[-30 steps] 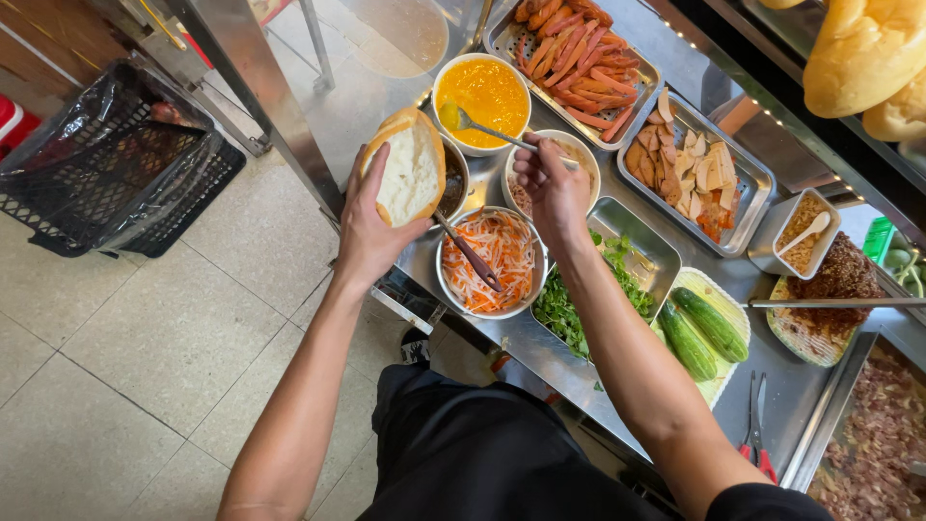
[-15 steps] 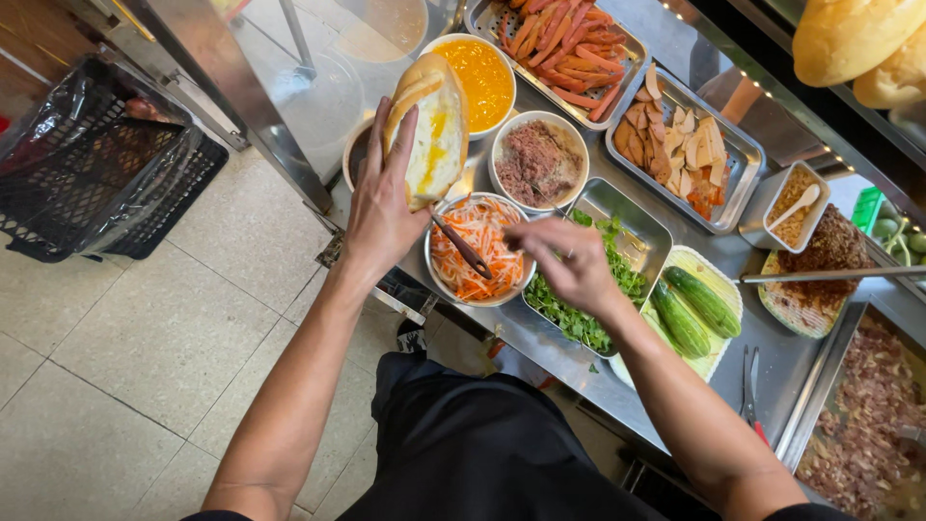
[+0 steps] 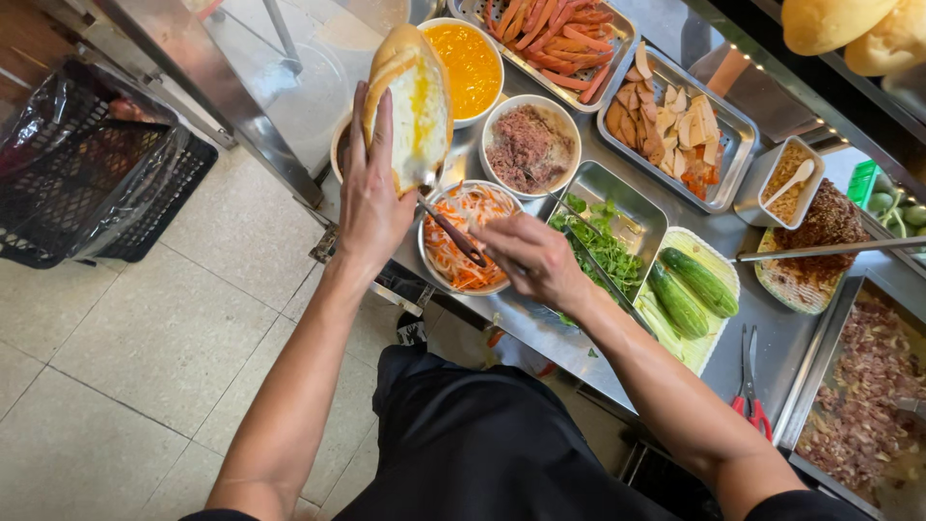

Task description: The person prepares two sandwiches by slicing baguettes, spreading condiments, and adding fillings including herbs, cucumber, sliced meat, and shredded vegetables. The person uses scissors to cut the bread and tongs to handle ingredients, then places the finished sandwiches on a warming grill.

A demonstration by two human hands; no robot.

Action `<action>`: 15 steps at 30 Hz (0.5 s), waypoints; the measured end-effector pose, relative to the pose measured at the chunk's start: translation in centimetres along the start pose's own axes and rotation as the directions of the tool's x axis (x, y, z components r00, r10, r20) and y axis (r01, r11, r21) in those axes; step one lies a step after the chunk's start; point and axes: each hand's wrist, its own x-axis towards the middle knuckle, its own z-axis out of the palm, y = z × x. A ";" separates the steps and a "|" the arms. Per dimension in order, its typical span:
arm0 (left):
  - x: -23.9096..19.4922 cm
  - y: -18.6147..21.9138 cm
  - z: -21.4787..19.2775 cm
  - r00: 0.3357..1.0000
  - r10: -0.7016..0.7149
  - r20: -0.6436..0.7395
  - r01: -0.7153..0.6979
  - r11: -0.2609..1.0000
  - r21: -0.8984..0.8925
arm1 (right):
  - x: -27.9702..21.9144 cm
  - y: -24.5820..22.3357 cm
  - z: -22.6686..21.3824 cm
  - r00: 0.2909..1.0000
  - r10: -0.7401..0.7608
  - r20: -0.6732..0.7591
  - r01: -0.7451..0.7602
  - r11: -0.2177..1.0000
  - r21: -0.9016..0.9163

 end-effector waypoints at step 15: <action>-0.6 3.0 -2.0 0.986 0.161 0.043 -0.159 0.985 -0.061 | 10.2 8.9 5.1 0.957 0.265 -0.120 -0.268 0.963 -0.007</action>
